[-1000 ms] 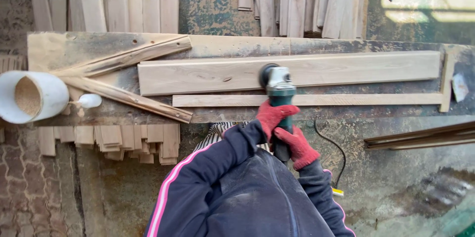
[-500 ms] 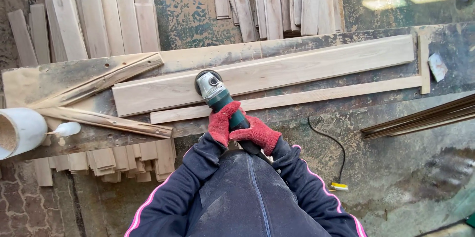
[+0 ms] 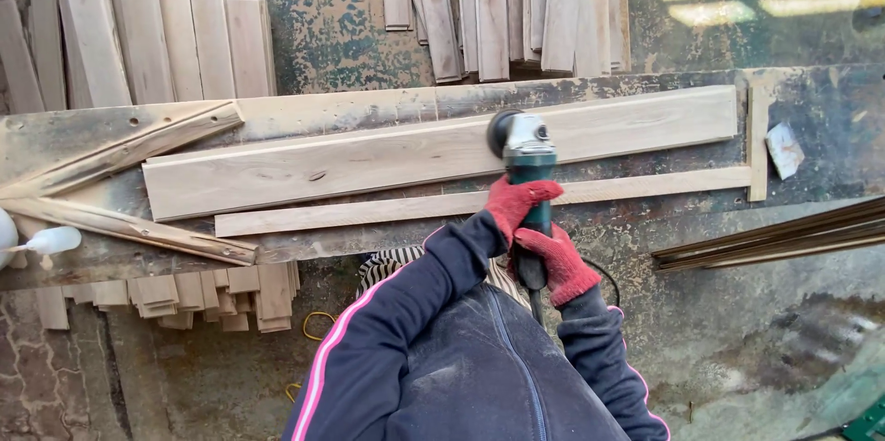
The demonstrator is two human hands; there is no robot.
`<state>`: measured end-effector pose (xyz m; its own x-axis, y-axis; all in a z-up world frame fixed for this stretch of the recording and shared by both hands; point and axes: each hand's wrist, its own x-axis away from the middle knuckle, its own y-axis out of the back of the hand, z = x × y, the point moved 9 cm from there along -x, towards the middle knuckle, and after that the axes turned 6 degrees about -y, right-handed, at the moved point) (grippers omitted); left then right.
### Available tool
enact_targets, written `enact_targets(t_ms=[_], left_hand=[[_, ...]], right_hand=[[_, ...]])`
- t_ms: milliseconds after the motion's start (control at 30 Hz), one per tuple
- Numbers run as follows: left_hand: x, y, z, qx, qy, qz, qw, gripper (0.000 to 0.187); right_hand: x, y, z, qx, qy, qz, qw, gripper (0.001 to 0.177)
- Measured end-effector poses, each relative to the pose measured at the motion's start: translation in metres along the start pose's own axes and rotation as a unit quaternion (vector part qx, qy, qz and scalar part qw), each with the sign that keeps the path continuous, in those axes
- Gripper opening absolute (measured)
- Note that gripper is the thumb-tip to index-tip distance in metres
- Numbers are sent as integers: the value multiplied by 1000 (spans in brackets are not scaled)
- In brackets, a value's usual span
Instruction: The recorder is sanding long wooden planks using a handheld angle grinder with a sanding disc.
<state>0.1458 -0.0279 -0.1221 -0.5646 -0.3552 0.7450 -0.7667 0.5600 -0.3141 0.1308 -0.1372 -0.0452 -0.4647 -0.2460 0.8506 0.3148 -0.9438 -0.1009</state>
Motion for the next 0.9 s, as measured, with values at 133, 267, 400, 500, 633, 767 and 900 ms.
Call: enact_targets(t_ms=[133,267,400,500,633,767,900], left_hand=[[8,-14,-11,-56,13,22,998,67],[8,32,-27,-14,6,0,1000,61],[7,103,-45,42,7,-40,998,57],[13,163,-57,72,-3,-70,995,53],[78,204,-124,164,-13,-150,975,37],[82,230,-124,169,-23,-170,971,48],[65,197,-115,174,-9,-147,974,54]], right_hand=[[-7,14,-5,-9,18,-32,999,36],[-18,-18,-12,25,15,2,1000,34],[-16,-88,-20,39,-1,77,996,35],[-21,-140,-30,71,4,131,989,34],[13,-205,-22,180,-21,185,966,43],[23,-227,-14,229,-26,201,952,47],[12,-199,-9,232,-20,173,957,46]])
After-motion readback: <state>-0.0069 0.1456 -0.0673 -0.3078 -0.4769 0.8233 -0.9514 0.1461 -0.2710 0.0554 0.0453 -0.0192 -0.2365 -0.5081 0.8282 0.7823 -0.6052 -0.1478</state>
